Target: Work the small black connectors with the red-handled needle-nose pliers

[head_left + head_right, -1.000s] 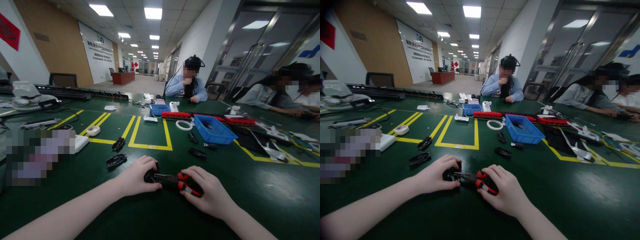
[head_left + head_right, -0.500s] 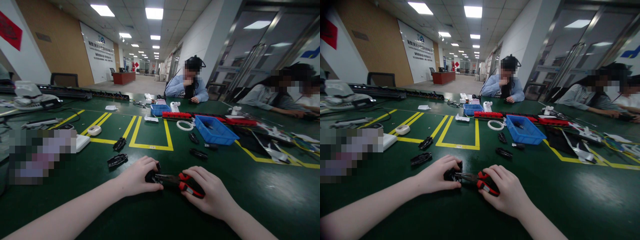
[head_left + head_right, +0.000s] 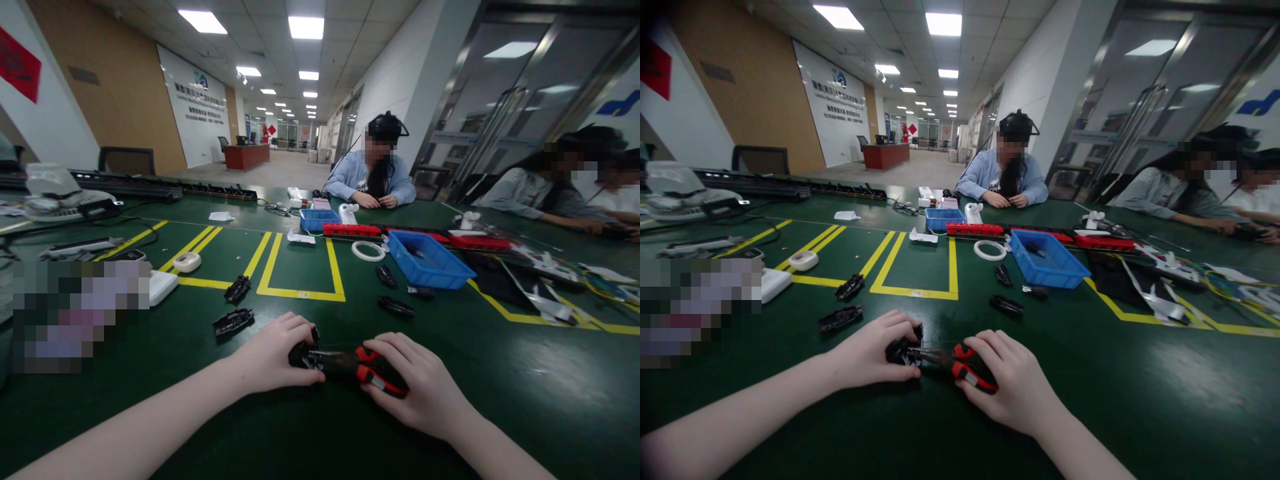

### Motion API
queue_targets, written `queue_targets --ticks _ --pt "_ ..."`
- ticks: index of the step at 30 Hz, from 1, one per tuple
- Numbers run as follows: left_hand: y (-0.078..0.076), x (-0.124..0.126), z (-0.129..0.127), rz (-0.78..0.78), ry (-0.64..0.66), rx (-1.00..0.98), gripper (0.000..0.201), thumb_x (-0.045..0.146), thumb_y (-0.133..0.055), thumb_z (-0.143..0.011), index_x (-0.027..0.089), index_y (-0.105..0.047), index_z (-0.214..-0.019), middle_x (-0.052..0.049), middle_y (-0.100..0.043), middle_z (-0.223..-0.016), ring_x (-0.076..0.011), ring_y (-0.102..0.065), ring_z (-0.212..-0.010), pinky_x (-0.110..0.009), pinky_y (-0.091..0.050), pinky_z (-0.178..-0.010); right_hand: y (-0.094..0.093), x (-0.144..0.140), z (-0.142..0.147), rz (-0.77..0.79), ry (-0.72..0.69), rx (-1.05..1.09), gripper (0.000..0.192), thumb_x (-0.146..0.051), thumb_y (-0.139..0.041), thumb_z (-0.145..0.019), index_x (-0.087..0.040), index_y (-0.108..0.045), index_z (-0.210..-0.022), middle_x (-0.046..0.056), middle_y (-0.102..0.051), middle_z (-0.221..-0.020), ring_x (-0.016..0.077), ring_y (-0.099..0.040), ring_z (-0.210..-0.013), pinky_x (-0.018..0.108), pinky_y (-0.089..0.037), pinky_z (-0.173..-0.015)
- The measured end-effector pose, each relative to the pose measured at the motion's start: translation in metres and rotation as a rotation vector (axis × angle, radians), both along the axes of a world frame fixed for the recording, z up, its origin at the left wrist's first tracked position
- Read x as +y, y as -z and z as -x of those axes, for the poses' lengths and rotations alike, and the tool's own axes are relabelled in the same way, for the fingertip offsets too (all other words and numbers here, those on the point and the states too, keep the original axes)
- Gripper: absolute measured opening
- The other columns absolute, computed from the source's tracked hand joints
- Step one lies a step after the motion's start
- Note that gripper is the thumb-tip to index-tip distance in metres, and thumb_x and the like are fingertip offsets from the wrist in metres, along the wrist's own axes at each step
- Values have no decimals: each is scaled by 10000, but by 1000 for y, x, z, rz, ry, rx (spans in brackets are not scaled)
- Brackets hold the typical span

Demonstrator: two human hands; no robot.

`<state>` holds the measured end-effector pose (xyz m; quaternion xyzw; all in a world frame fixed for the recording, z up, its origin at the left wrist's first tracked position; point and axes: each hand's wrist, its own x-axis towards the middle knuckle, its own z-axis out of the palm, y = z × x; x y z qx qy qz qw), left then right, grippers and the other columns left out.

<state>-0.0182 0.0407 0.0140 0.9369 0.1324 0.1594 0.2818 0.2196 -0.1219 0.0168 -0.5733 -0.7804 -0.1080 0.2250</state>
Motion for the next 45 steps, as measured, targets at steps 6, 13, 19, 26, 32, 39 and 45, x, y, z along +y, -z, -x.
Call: queue_targets --ticks 6,13,19,26,32,39,45 --pt "-1 -1 1 10 2 10 324 412 -772 -795 193 -594 -954 -84 -616 -1239 -271 -562 -1103 -442 -491 -948 -1 0 0 -11 -8 -13 413 -313 -680 -822 -169 -579 -1195 114 -686 -1056 217 -667 -868 344 -581 -718" --pt "4 0 1 -16 23 -14 318 383 -771 -797 193 -583 -970 -98 -593 -1290 -276 -555 -1145 -457 -482 -983 1 0 0 54 10 39 402 -318 -689 -806 -192 -598 -1178 99 -691 -1050 211 -674 -863 330 -581 -710" --pt "4 -1 0 -32 20 -27 323 356 -782 -789 195 -580 -983 -107 -584 -1315 -287 -552 -1173 -469 -487 -990 -1 0 1 88 19 89 386 -306 -690 -806 -203 -604 -1168 90 -692 -1045 206 -679 -866 325 -581 -718" --pt "-1 -4 0 -49 6 -45 352 332 -813 -764 192 -589 -996 -111 -589 -1315 -288 -556 -1178 -463 -503 -977 -1 1 2 113 12 101 385 -295 -691 -804 -206 -595 -1166 91 -685 -1048 210 -676 -870 332 -580 -717" --pt "-4 -6 1 -55 9 -43 345 328 -809 -772 200 -589 -1004 -108 -578 -1341 -297 -544 -1209 -480 -502 -990 -1 0 2 112 16 110 390 -293 -704 -793 -212 -604 -1161 88 -689 -1045 211 -678 -871 329 -585 -714" --pt "-2 -4 0 -28 12 -9 302 373 -771 -806 195 -585 -964 -94 -605 -1278 -280 -563 -1154 -455 -496 -977 -2 1 0 31 23 134 403 -290 -683 -810 -208 -596 -1195 101 -695 -1064 224 -691 -915 350 -602 -761" --pt "0 -2 0 -8 17 6 306 397 -764 -806 195 -581 -944 -95 -609 -1254 -281 -561 -1129 -450 -491 -967 6 1 -5 35 37 183 417 -301 -678 -810 -224 -592 -1211 92 -690 -1084 226 -688 -949 349 -600 -790"
